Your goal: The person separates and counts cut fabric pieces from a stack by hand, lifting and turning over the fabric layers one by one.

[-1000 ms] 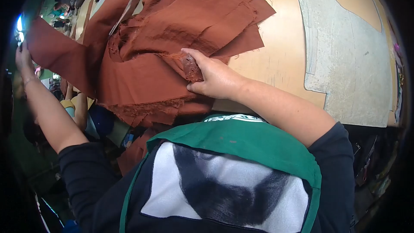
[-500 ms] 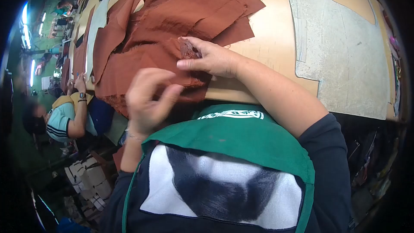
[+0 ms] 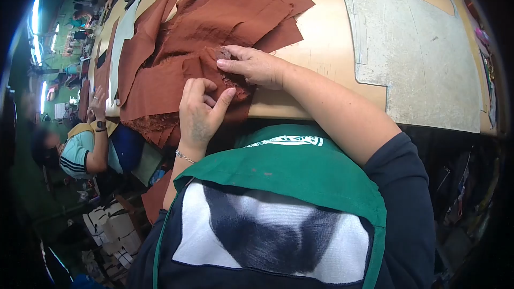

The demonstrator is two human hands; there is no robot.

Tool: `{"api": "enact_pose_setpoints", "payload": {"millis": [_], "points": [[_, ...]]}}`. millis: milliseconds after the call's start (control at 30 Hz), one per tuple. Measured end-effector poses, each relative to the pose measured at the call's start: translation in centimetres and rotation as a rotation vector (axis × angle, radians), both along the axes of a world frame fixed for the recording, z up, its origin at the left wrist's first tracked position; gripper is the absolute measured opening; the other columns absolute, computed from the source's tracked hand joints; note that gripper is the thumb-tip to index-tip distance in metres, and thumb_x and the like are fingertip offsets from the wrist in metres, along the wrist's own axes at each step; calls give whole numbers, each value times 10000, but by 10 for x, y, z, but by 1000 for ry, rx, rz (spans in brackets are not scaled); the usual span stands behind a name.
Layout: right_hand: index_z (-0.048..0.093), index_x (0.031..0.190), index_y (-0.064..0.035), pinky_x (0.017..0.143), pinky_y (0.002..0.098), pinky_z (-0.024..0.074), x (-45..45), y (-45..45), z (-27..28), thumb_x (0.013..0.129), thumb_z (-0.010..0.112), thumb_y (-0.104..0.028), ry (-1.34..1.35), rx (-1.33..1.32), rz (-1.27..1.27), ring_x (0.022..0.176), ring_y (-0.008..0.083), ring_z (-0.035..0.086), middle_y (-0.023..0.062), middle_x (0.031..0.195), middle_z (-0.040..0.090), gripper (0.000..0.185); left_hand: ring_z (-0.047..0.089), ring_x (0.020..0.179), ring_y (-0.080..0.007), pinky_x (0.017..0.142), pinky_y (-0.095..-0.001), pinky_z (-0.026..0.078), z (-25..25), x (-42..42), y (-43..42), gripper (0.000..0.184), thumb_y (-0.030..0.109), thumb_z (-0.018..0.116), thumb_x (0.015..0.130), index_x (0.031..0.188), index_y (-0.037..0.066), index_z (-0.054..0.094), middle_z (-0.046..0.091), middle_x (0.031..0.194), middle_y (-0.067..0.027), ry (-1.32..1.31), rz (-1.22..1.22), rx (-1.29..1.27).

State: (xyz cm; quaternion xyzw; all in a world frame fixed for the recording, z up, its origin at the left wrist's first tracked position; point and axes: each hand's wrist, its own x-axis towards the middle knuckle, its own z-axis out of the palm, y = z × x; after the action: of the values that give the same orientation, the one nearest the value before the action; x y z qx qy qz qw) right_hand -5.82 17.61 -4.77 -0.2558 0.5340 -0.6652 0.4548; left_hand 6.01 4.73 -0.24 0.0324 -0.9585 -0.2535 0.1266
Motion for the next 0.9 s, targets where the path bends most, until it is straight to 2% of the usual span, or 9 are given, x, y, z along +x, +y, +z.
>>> {"api": "enact_pose_setpoints", "payload": {"millis": [133, 233, 333, 433, 533, 733, 833, 900], "points": [[457, 1137, -64, 597, 230, 376, 0, 0, 2, 878, 523, -374, -8, 8, 9, 771, 81, 422, 4, 917, 501, 410, 499, 628, -269, 527, -350, 439, 0, -3, 0, 327, 263, 686, 750, 742, -5, 499, 470, 741, -122, -1, 27, -23], [466, 1128, -49, 655, 235, 400, 3, -2, 1, 892, 519, -311, -5, -92, -29, 795, 80, 433, 4, 918, 508, 357, 497, 574, -242, 503, -324, 437, 1, -4, 0, 285, 214, 678, 758, 734, -10, 504, 469, 738, -117, -19, 16, 4], [474, 1117, -32, 706, 235, 407, 5, -1, 5, 897, 518, -271, 5, -98, -50, 820, 80, 441, 5, 922, 512, 328, 491, 513, -202, 476, -298, 431, 2, -4, 0, 230, 156, 661, 767, 736, -15, 510, 471, 735, -108, -49, 54, 153], [480, 1118, -33, 705, 230, 403, 2, -1, 3, 896, 520, -281, 2, -76, -34, 829, 78, 438, 7, 932, 513, 336, 491, 481, -168, 458, -272, 424, 5, -3, 2, 191, 122, 647, 776, 750, -20, 522, 477, 739, -104, -67, 57, 189], [487, 1111, -33, 714, 224, 398, 1, 0, 4, 894, 522, -293, 7, -22, -26, 836, 74, 437, 5, 939, 514, 340, 492, 533, -93, 474, -216, 398, 6, -3, 3, 153, 114, 632, 797, 779, -20, 561, 505, 766, -71, -62, 58, 199], [492, 1099, -35, 714, 220, 394, 4, -1, 2, 889, 526, -315, -39, -121, -64, 829, 78, 441, 5, 931, 524, 352, 479, 583, -102, 544, -228, 402, 8, -4, 0, 113, 84, 572, 831, 793, -21, 553, 498, 757, -63, -74, 19, 243], [495, 1095, -40, 709, 221, 395, 0, -2, -2, 892, 522, -307, 67, -71, -54, 831, 75, 439, 10, 925, 527, 336, 446, 586, -96, 556, -225, 385, 4, -4, -6, 112, 95, 543, 853, 812, -8, 533, 488, 721, -51, -44, -38, 167], [488, 1093, -38, 714, 231, 404, 2, -3, -3, 887, 527, -326, 16, -98, -52, 834, 84, 450, 17, 919, 525, 356, 493, 646, -220, 575, -300, 414, 6, -3, -11, 105, 86, 525, 852, 831, -16, 507, 503, 750, -123, -113, -8, 205]]}}
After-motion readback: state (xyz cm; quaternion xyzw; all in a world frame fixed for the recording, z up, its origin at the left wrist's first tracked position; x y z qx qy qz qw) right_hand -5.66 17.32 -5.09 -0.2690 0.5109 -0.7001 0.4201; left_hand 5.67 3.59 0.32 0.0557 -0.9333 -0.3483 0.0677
